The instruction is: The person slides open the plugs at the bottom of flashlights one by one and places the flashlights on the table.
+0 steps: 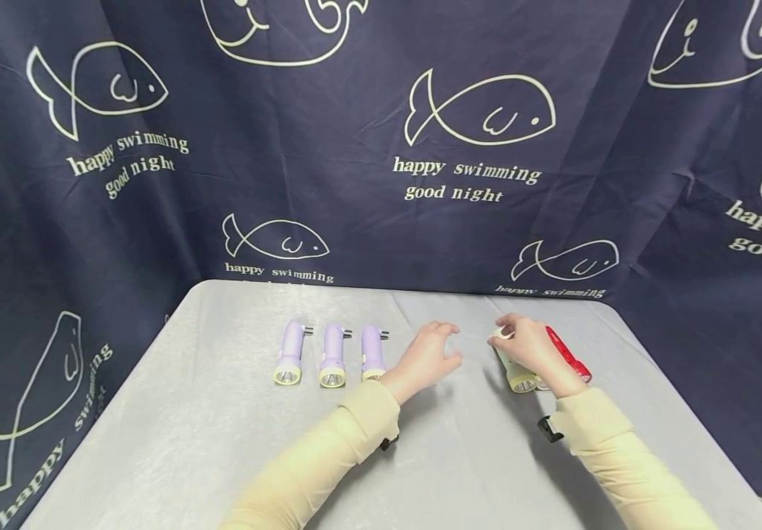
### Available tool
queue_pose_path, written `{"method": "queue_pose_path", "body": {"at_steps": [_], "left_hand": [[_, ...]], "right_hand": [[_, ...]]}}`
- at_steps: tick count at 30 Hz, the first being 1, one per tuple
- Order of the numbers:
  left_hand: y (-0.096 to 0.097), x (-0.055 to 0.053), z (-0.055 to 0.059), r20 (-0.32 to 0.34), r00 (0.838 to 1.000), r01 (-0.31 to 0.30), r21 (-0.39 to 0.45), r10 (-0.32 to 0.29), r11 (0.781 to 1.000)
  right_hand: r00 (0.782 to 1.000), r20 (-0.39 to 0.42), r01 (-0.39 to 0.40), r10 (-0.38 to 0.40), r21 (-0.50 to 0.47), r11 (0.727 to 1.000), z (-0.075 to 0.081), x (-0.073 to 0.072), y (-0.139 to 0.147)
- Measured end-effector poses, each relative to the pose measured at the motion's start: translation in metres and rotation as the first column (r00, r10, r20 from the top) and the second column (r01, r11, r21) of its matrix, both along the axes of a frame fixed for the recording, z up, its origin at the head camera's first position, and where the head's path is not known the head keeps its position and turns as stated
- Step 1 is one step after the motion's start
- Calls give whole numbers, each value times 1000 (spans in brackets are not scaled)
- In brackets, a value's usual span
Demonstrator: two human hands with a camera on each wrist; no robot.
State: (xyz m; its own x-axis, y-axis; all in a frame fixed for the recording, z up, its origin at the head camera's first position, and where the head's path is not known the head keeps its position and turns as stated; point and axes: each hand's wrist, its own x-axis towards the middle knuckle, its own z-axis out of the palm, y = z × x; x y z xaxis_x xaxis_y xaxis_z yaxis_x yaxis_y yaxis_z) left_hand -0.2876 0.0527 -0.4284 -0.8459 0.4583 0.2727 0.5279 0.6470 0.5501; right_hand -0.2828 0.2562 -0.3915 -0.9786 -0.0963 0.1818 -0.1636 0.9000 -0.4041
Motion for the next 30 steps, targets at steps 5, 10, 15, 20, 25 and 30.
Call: {"method": "queue_pose_path", "body": {"at_steps": [5, 10, 15, 20, 25, 30], "left_hand": [[11, 2, -6, -11, 1000, 13, -22, -13, 1000], [20, 5, -10, 10, 1000, 9, -25, -8, 1000], [26, 6, -15, 50, 999, 10, -39, -8, 999], [31, 7, -20, 65, 998, 20, -41, -17, 999], [37, 6, -24, 58, 998, 37, -48, -35, 998], [40, 4, -29, 52, 998, 39, -60, -36, 997]], "right_hand": [[1000, 15, 12, -12, 11, 1000, -4, -1, 7], [999, 48, 14, -14, 5, 1000, -6, -1, 11], [997, 75, 32, -34, 26, 999, -10, -1, 17], [994, 96, 40, -45, 50, 998, -16, -2, 23], [992, 111, 46, -54, 70, 996, -23, -3, 27], [990, 123, 66, -75, 78, 995, -28, -8, 26]]}}
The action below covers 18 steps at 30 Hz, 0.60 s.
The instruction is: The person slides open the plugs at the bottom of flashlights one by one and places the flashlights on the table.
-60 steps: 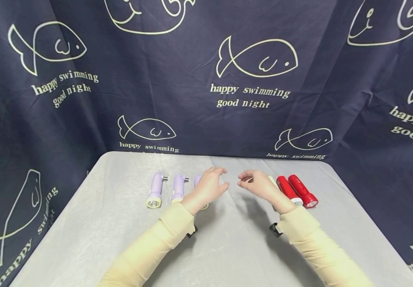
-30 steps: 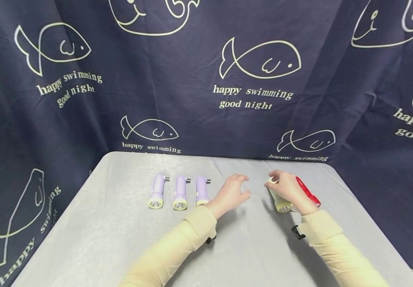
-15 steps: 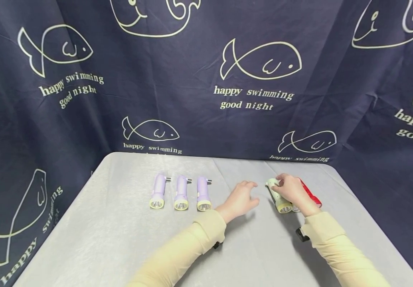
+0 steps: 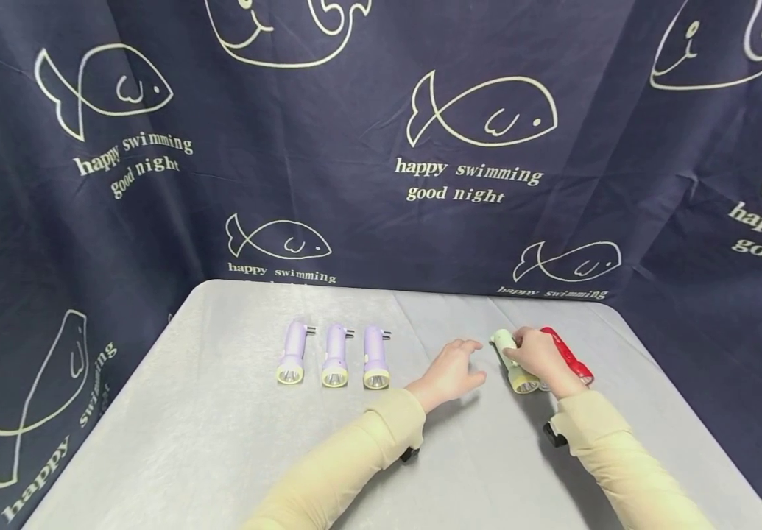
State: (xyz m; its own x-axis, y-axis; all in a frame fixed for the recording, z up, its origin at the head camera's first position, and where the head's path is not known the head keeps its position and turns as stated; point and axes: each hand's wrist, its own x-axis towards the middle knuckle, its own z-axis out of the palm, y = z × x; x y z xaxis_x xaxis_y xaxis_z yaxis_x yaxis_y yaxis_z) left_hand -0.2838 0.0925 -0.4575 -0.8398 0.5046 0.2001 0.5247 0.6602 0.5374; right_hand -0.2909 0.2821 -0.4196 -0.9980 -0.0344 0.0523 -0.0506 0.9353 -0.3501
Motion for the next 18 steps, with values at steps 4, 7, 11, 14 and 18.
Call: {"method": "queue_pose_path", "body": {"at_steps": [4, 7, 11, 14, 18], "left_hand": [[2, 0, -1, 12, 1000, 1, 3, -1, 1000], [3, 1, -2, 23, 1000, 5, 10, -5, 1000], [3, 1, 0, 46, 999, 7, 30, -8, 1000], [3, 1, 2, 60, 998, 4, 43, -7, 999], [5, 0, 2, 62, 998, 1, 49, -4, 999]], "right_hand": [[1000, -11, 18, -18, -8, 1000, -5, -1, -1], [999, -26, 21, -21, -9, 1000, -6, 0, -2], [999, -44, 26, -26, 6, 1000, -7, 1, -3], [998, -48, 32, -31, 12, 999, -7, 1, -4], [998, -58, 32, -31, 6, 999, -8, 1, -5]]}}
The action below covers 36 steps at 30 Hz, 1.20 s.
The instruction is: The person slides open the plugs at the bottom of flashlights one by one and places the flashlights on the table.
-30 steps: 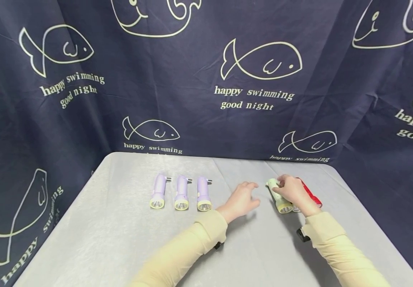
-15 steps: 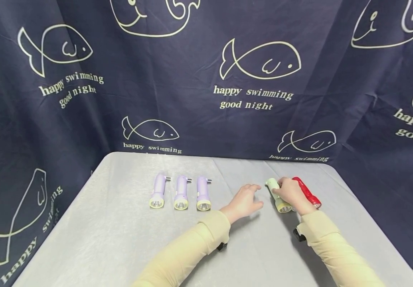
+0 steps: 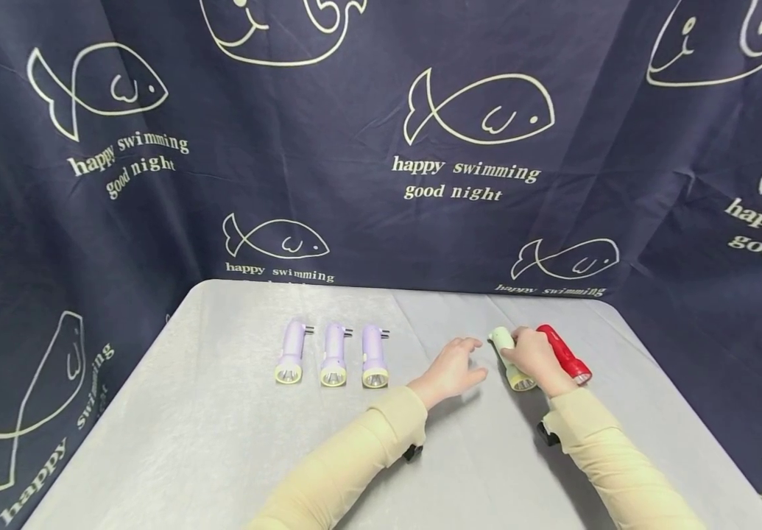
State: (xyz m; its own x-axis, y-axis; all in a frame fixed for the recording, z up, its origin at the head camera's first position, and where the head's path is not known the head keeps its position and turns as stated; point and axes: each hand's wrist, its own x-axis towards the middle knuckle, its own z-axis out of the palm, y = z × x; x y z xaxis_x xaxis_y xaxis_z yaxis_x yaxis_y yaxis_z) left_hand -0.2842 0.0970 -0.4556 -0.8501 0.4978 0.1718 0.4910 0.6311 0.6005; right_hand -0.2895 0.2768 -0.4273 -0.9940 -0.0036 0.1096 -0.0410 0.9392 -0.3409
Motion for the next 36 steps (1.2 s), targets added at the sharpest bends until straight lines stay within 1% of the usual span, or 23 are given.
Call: {"method": "queue_pose_path", "body": {"at_steps": [3, 6, 15, 21, 25, 29, 33, 36], "left_hand": [[1, -1, 0, -3, 1000, 0, 8, 0, 1000], [1, -1, 0, 10, 1000, 0, 19, -1, 1000], [1, -3, 2, 90, 996, -9, 82, 2, 997], [2, -4, 3, 145, 989, -20, 130, 1, 991], [3, -5, 5, 208, 978, -36, 205, -8, 978], [3, -4, 6, 266, 964, -72, 268, -2, 961], [5, 0, 10, 302, 953, -107, 310, 9, 945], [6, 4, 15, 342, 939, -148, 350, 21, 925]], "right_hand": [[1000, -15, -2, 2, -1, 1000, 0, 0, 0], [1000, -24, -2, 2, -5, 1000, 0, 1, 0], [999, -42, -2, 0, -36, 999, 6, 3, -3], [998, -67, -16, 14, -28, 999, 12, 4, -10], [997, -75, -18, 15, -42, 999, 19, 6, -15], [995, -92, -36, 29, -67, 997, 26, 10, -19], [993, -111, -47, 38, -84, 995, 32, 13, -23], [991, -129, -47, 34, -105, 993, 35, 16, -26]]}}
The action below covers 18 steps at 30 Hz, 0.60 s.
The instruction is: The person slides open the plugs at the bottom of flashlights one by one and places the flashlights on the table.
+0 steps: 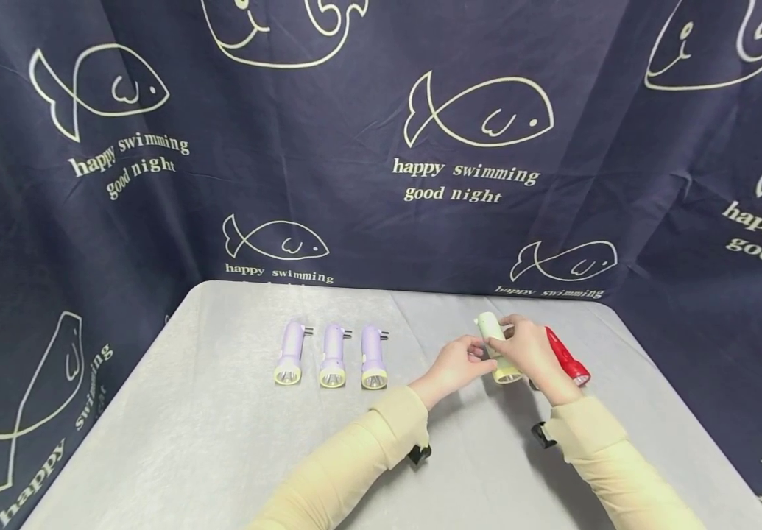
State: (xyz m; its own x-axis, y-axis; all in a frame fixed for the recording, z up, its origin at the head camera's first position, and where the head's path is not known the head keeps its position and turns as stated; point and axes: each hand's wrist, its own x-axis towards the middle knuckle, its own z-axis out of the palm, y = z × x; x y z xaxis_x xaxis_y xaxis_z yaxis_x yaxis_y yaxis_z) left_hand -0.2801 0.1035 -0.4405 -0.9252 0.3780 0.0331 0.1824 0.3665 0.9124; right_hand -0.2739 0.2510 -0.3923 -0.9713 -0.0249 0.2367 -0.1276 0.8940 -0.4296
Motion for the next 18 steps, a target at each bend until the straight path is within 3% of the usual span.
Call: {"method": "queue_pose_path", "body": {"at_steps": [8, 18], "left_hand": [[7, 9, 7, 57, 993, -112, 85, 107, 990], [10, 12, 9, 55, 984, -178, 144, 171, 973]], "right_hand": [[998, -63, 2, -5, -37, 999, 3, 2, -6], [997, -70, 24, -29, -78, 997, 4, 1, -11]]}}
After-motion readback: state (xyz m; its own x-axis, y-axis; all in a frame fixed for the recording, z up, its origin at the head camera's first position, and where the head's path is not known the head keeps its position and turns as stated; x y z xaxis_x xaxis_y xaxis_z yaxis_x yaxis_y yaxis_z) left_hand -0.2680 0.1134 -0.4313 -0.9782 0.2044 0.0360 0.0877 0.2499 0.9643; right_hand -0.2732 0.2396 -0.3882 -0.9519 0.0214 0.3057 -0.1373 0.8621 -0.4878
